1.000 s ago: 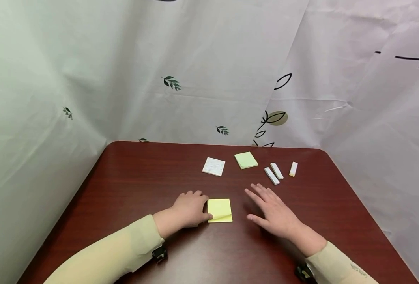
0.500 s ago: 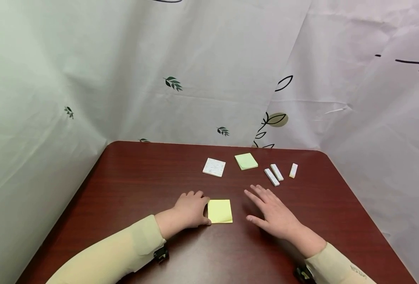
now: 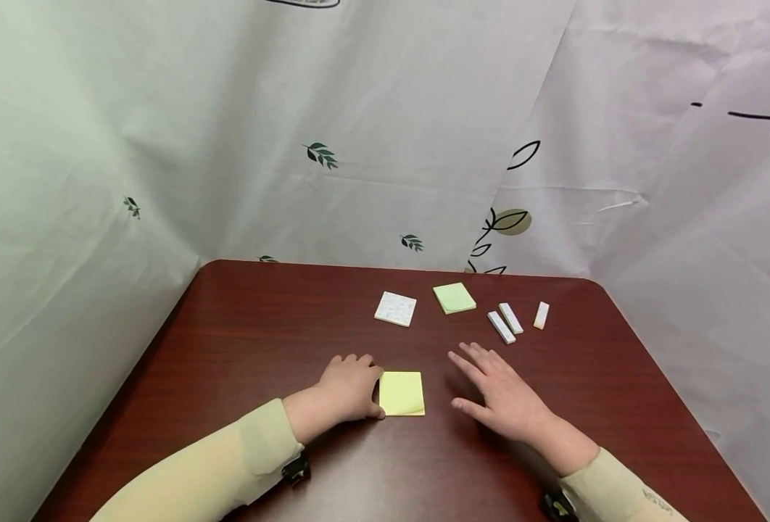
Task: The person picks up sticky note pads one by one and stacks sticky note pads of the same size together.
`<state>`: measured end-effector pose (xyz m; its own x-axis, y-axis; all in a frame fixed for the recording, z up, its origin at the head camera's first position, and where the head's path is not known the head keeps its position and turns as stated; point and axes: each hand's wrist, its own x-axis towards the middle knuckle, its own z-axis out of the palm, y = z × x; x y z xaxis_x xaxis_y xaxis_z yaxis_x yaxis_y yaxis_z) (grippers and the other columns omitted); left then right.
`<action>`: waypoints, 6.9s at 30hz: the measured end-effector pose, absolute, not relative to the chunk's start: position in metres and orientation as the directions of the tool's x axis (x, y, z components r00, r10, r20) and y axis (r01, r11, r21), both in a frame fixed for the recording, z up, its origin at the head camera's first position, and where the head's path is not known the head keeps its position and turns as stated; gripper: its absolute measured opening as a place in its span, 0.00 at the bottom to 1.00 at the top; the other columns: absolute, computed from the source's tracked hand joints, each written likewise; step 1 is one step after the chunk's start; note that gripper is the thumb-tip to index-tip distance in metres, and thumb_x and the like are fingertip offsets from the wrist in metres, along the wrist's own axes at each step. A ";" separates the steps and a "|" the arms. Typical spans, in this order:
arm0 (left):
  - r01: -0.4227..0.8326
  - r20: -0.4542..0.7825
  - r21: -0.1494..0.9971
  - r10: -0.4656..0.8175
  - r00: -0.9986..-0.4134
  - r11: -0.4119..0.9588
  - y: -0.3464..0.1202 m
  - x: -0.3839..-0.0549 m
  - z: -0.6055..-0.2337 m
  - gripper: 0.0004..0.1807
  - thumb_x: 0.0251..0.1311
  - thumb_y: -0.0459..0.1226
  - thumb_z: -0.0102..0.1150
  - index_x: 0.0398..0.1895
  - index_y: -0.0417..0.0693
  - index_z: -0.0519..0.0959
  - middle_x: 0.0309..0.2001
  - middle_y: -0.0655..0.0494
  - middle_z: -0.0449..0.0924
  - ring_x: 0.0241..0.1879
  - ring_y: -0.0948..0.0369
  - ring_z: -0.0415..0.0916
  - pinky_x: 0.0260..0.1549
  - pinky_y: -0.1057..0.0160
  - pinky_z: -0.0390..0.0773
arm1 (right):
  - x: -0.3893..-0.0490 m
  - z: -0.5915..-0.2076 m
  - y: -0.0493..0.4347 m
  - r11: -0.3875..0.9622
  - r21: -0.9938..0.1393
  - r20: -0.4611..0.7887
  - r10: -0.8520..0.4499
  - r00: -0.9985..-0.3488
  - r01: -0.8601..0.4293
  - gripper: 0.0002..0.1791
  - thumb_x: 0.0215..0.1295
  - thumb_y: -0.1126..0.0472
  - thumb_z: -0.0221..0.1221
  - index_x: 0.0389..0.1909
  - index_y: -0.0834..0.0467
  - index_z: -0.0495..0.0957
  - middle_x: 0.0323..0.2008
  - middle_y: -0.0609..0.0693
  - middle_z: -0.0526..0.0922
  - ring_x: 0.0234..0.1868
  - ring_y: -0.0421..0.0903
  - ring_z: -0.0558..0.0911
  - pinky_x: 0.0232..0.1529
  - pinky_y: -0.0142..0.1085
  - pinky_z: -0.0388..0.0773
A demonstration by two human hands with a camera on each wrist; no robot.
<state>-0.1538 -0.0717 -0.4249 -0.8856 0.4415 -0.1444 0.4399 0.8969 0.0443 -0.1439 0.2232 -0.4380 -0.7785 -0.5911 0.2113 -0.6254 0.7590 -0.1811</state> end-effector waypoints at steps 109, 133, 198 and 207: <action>0.464 -0.229 -0.088 0.436 -0.870 0.881 -0.057 -0.156 -0.407 0.34 0.37 0.61 0.76 0.45 0.51 0.82 0.37 0.57 0.76 0.38 0.57 0.76 0.43 0.55 0.67 | -0.209 -0.441 0.192 0.776 -0.091 -0.023 -0.628 -0.778 -0.624 0.29 0.43 0.51 0.67 0.48 0.57 0.74 0.46 0.51 0.75 0.44 0.49 0.72 0.40 0.42 0.73; 0.458 -0.230 -0.089 0.429 -0.874 0.885 -0.057 -0.158 -0.411 0.33 0.39 0.61 0.75 0.46 0.51 0.82 0.38 0.56 0.76 0.36 0.55 0.76 0.43 0.54 0.67 | -0.164 -0.450 0.218 0.676 -0.099 0.086 -0.725 -0.683 -0.730 0.26 0.40 0.56 0.66 0.46 0.54 0.76 0.51 0.50 0.76 0.51 0.48 0.74 0.50 0.42 0.75; 0.462 -0.235 -0.078 0.434 -0.870 0.884 -0.058 -0.160 -0.415 0.35 0.41 0.62 0.74 0.48 0.52 0.81 0.40 0.56 0.76 0.41 0.55 0.77 0.48 0.53 0.68 | -0.162 -0.443 0.217 0.606 0.129 0.298 -0.778 -0.553 -0.785 0.22 0.51 0.65 0.63 0.50 0.60 0.76 0.35 0.46 0.84 0.27 0.42 0.81 0.26 0.38 0.76; 0.464 -0.214 -0.066 0.442 -0.871 0.883 -0.059 -0.159 -0.414 0.33 0.40 0.62 0.74 0.45 0.52 0.82 0.39 0.56 0.76 0.39 0.54 0.77 0.47 0.53 0.69 | -0.166 -0.438 0.215 0.623 0.146 0.321 -0.765 -0.559 -0.768 0.24 0.48 0.66 0.67 0.49 0.60 0.76 0.34 0.47 0.83 0.24 0.43 0.79 0.22 0.37 0.74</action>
